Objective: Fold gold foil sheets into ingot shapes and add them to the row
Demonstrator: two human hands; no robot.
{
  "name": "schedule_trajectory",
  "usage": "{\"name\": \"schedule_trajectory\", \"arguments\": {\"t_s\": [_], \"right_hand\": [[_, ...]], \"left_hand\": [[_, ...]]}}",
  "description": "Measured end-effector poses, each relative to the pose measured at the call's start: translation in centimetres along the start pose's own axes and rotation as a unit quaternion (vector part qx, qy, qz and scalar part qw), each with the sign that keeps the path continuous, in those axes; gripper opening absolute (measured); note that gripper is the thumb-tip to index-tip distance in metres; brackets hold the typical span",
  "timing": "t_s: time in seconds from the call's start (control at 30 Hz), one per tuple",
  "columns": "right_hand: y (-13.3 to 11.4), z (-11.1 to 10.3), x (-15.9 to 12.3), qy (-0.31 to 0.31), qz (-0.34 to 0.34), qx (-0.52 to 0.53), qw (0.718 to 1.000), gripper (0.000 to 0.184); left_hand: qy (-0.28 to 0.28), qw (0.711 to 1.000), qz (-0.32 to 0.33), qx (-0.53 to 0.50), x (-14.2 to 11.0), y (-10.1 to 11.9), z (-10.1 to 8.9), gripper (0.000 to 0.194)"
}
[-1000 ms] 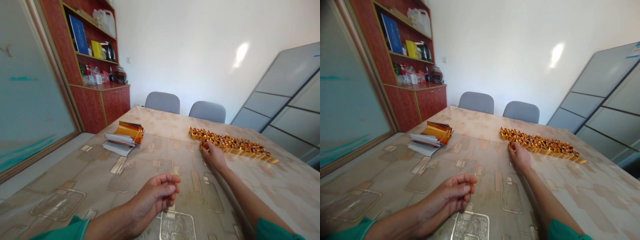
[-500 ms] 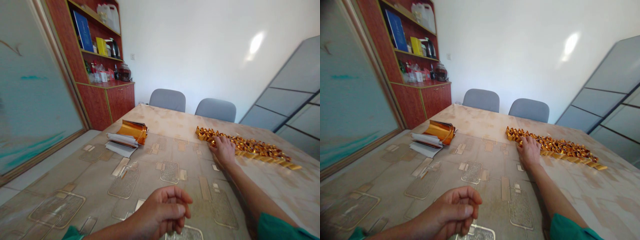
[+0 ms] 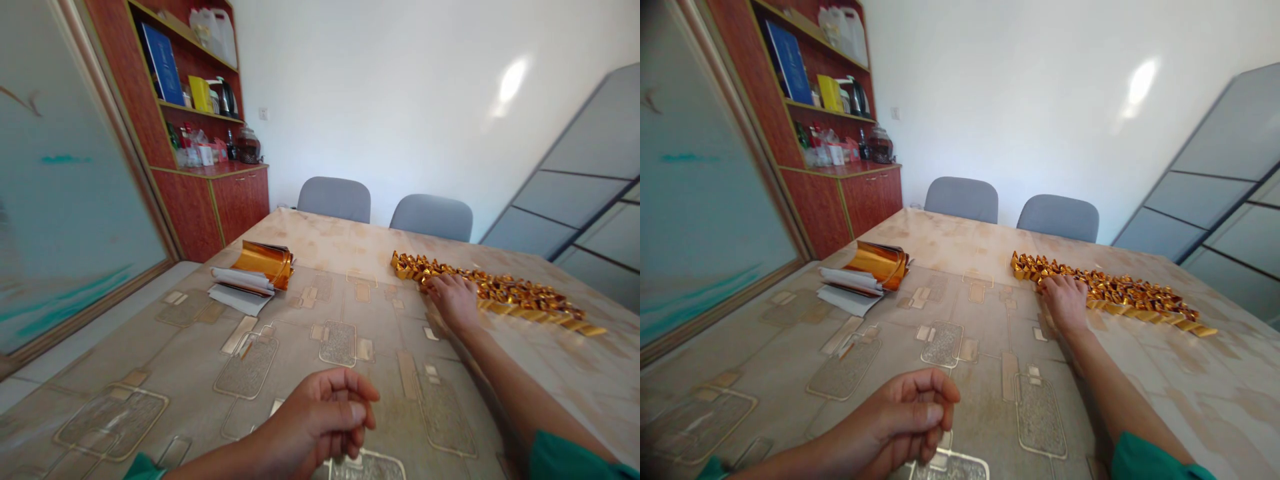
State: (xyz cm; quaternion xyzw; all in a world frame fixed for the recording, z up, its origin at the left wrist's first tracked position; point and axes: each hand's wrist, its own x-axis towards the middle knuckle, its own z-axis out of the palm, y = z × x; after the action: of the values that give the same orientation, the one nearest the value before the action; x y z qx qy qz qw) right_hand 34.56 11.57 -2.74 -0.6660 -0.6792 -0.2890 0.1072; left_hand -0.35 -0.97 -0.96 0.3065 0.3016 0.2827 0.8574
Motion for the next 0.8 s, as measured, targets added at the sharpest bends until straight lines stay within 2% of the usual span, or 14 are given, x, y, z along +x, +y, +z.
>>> {"name": "schedule_trajectory", "arguments": {"t_s": [0.23,0.43,0.53,0.6,0.67,0.73,0.77,0.8], "right_hand": [[-0.6,-0.9,-0.2,0.026,0.009,0.020,0.999,0.014],[-3.0,-3.0,-1.9,0.061,0.009,0.090,0.994,0.020],[-4.8,-4.7,-3.0,0.065,-0.001,0.151,0.986,0.021],[-6.3,-6.2,-3.9,0.067,-0.004,0.254,0.965,0.022],[-8.0,-7.7,-4.8,0.069,-0.005,0.334,0.940,0.021],[-9.5,-9.2,-5.8,0.064,0.007,0.396,0.916,0.019],[-10.2,-9.8,-6.2,0.063,0.017,0.420,0.905,0.019],[-10.7,-10.2,-6.5,0.047,0.019,0.439,0.897,0.019]], "left_hand": [[0.004,0.999,0.025,0.022,0.1,0.1,-0.3,0.025],[0.032,0.994,0.072,0.072,0.1,0.7,-0.1,0.028],[0.039,0.987,0.118,0.102,0.4,0.8,-0.1,0.027],[0.044,0.979,0.157,0.125,0.6,1.2,-0.2,0.025],[0.067,0.960,0.214,0.169,0.7,2.6,-0.5,0.022],[0.110,0.919,0.288,0.245,0.9,5.3,-1.2,0.022],[0.152,0.883,0.332,0.296,0.9,7.3,-1.9,0.022],[0.200,0.835,0.366,0.359,0.9,9.5,-2.8,0.021]]}}
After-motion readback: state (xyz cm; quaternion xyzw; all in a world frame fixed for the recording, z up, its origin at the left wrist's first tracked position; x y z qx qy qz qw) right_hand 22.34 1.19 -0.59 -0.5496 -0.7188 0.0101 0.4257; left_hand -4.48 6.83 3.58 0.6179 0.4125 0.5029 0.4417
